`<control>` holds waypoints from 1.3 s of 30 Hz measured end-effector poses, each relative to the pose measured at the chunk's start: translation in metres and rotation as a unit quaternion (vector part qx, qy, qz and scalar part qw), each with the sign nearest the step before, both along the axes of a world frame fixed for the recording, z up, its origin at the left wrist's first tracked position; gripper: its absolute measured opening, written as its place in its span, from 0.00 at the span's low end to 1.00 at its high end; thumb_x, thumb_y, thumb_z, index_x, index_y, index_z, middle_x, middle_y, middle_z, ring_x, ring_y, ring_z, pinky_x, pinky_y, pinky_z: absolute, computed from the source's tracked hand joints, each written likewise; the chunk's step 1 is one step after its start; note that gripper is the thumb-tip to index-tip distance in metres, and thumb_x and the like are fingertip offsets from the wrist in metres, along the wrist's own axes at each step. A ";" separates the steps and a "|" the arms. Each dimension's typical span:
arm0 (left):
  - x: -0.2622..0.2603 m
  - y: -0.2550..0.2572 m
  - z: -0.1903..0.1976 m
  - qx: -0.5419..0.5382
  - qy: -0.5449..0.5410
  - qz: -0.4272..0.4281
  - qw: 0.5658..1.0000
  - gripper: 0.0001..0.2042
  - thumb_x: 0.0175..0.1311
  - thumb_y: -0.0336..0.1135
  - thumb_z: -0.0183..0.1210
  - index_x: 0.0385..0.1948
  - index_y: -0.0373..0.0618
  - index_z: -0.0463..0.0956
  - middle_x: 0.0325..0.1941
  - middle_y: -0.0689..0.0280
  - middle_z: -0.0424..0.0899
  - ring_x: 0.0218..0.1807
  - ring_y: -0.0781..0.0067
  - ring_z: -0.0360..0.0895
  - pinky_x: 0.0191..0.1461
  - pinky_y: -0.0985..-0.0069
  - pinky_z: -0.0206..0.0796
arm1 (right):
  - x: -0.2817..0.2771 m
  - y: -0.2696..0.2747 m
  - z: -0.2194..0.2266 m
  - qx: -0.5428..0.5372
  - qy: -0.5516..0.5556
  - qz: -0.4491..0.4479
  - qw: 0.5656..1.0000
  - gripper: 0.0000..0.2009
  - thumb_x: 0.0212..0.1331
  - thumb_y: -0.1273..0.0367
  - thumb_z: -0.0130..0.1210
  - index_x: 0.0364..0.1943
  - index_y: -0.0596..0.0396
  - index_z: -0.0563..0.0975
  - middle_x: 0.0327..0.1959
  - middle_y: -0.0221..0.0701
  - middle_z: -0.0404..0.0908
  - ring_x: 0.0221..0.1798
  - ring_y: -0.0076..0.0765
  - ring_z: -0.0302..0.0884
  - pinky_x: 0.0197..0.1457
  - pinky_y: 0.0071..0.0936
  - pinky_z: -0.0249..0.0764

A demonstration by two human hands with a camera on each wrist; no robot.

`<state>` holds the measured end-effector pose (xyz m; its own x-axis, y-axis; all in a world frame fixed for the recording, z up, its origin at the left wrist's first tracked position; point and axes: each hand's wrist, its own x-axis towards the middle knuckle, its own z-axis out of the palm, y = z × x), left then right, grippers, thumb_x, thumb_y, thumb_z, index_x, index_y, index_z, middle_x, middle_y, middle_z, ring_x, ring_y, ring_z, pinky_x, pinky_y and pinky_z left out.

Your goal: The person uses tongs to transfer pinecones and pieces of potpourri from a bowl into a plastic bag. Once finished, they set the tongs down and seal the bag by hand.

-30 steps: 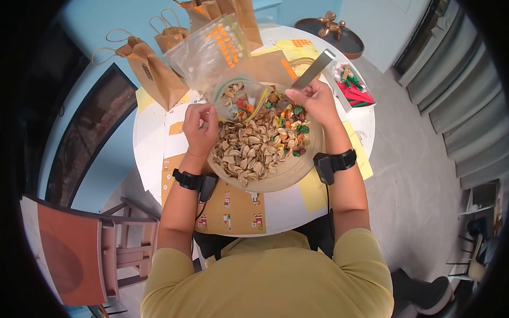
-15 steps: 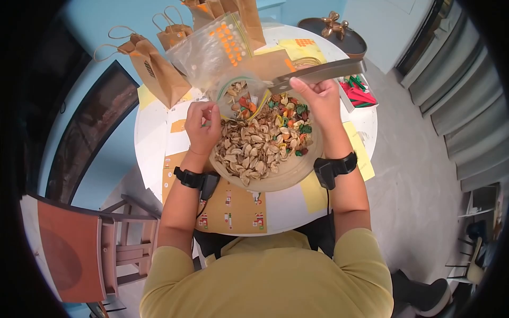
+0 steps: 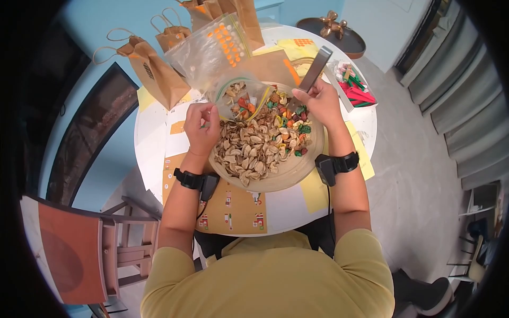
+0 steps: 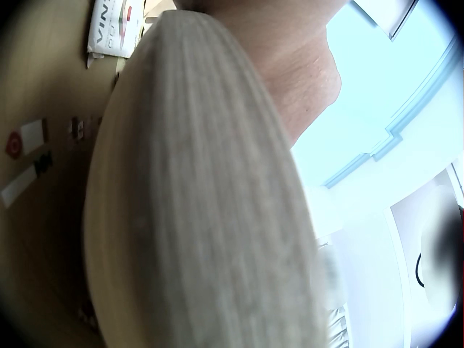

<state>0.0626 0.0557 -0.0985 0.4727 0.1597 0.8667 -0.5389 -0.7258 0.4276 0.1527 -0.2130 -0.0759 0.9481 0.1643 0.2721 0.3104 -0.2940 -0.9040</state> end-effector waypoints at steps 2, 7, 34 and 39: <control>-0.001 0.000 0.000 -0.007 0.005 -0.003 1.000 0.04 0.53 0.23 0.58 0.30 0.41 0.74 0.26 0.65 0.73 0.21 0.78 0.67 0.25 0.82 0.60 | -0.002 -0.002 0.006 0.061 -0.002 0.009 0.998 0.10 0.50 0.69 0.63 0.35 0.59 0.78 0.23 0.21 0.76 0.23 0.13 0.68 0.28 0.14 0.64; 0.001 0.000 -0.001 -0.005 -0.005 0.000 1.000 0.04 0.52 0.24 0.59 0.29 0.43 0.75 0.25 0.65 0.73 0.19 0.76 0.67 0.24 0.81 0.62 | -0.021 0.013 0.027 0.172 0.007 0.036 0.984 0.11 0.53 0.71 0.61 0.39 0.59 0.75 0.28 0.24 0.79 0.27 0.14 0.72 0.31 0.14 0.68; 0.000 0.000 0.000 0.000 0.007 -0.002 1.000 0.04 0.54 0.23 0.58 0.29 0.41 0.74 0.27 0.65 0.73 0.21 0.78 0.67 0.26 0.83 0.61 | 0.001 0.023 -0.006 0.209 0.020 0.055 0.976 0.14 0.51 0.73 0.63 0.41 0.60 0.75 0.32 0.26 0.80 0.31 0.15 0.74 0.36 0.14 0.70; 0.001 0.000 0.000 -0.004 0.003 -0.002 1.000 0.04 0.53 0.24 0.58 0.29 0.42 0.75 0.26 0.65 0.73 0.20 0.77 0.67 0.25 0.82 0.61 | 0.005 0.013 -0.002 0.171 0.010 -0.003 0.985 0.12 0.50 0.71 0.63 0.37 0.59 0.75 0.30 0.28 0.80 0.29 0.17 0.75 0.32 0.15 0.68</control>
<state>0.0632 0.0556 -0.0989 0.4786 0.1645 0.8625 -0.5384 -0.7210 0.4363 0.1575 -0.2003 -0.0783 0.9543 0.0611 0.2925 0.2914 0.0271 -0.9562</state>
